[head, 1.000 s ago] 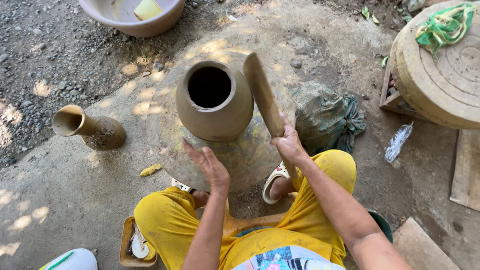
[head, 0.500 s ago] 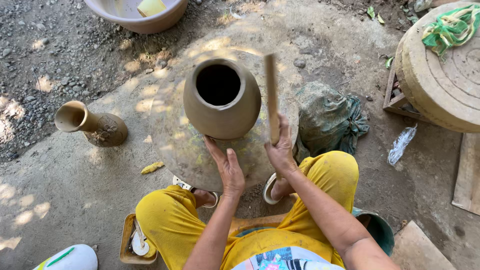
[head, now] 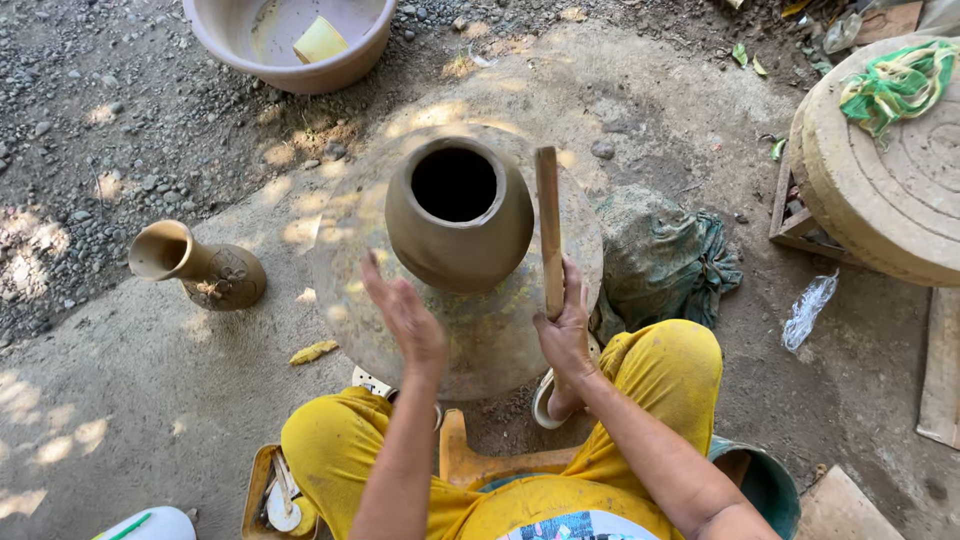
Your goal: The person uses a wooden paddle to shape a clay pot on a rotating wheel, then collects raw clay from a pile and begins molding it into a long cylindrical form by hand.
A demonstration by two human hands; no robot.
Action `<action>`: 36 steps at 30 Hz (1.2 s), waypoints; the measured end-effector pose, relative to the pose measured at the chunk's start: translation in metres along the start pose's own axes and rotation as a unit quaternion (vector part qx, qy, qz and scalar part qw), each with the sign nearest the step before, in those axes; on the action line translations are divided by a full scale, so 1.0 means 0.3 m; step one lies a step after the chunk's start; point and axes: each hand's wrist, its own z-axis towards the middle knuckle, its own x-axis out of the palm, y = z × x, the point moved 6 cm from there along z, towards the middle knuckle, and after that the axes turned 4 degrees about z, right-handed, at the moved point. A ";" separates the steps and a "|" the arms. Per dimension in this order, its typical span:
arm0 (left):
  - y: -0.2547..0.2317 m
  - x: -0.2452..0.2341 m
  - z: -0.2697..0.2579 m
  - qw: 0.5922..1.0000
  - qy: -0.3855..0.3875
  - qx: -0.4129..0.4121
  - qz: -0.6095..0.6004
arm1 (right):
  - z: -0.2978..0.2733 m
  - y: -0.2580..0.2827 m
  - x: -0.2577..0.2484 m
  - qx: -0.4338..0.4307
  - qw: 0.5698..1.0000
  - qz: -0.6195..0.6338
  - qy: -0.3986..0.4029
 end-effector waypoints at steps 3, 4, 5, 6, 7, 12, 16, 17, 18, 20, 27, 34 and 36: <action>-0.042 0.009 0.190 0.995 0.064 0.050 0.061 | 0.016 0.001 -0.006 0.028 0.999 0.000 0.018; -0.047 0.009 0.226 0.990 0.093 0.070 0.085 | 0.030 0.001 0.000 0.058 0.998 0.012 0.031; -0.035 -0.011 0.236 0.992 0.087 0.061 0.074 | 0.045 0.020 -0.016 0.053 0.998 -0.023 0.040; -0.022 -0.013 0.256 0.993 0.080 0.057 0.059 | 0.082 0.045 -0.050 0.042 0.996 -0.058 0.045; 0.000 -0.012 0.275 0.995 0.073 0.053 0.043 | 0.124 0.077 -0.076 0.032 0.994 -0.093 0.050; 0.229 0.065 0.169 0.967 0.196 -0.069 -0.147 | 0.412 0.446 -0.145 -0.380 0.860 -0.335 0.058; 0.303 0.114 0.104 0.962 0.217 -0.101 -0.131 | 0.582 0.715 -0.042 -0.495 0.714 -0.481 0.121; 0.306 0.126 0.093 0.965 0.211 -0.089 -0.129 | 0.600 0.770 0.001 -0.526 0.681 -0.496 0.120; 0.309 0.130 0.088 0.968 0.205 -0.076 -0.122 | 0.597 0.812 0.040 -0.554 0.649 -0.508 0.117; 0.318 0.140 0.075 0.969 0.200 -0.064 -0.131 | 0.580 0.871 0.079 -0.588 0.629 -0.491 0.134; 0.387 0.184 0.029 0.978 0.181 -0.052 -0.090 | 0.616 0.864 0.131 -0.598 0.548 -0.552 0.194; 0.286 0.181 -0.055 0.976 0.198 -0.079 -0.051 | 0.732 0.857 0.162 -0.456 0.575 -0.640 0.227; 0.249 0.168 -0.074 0.977 0.192 -0.075 -0.058 | 0.776 0.828 0.170 -0.350 0.582 -0.668 0.303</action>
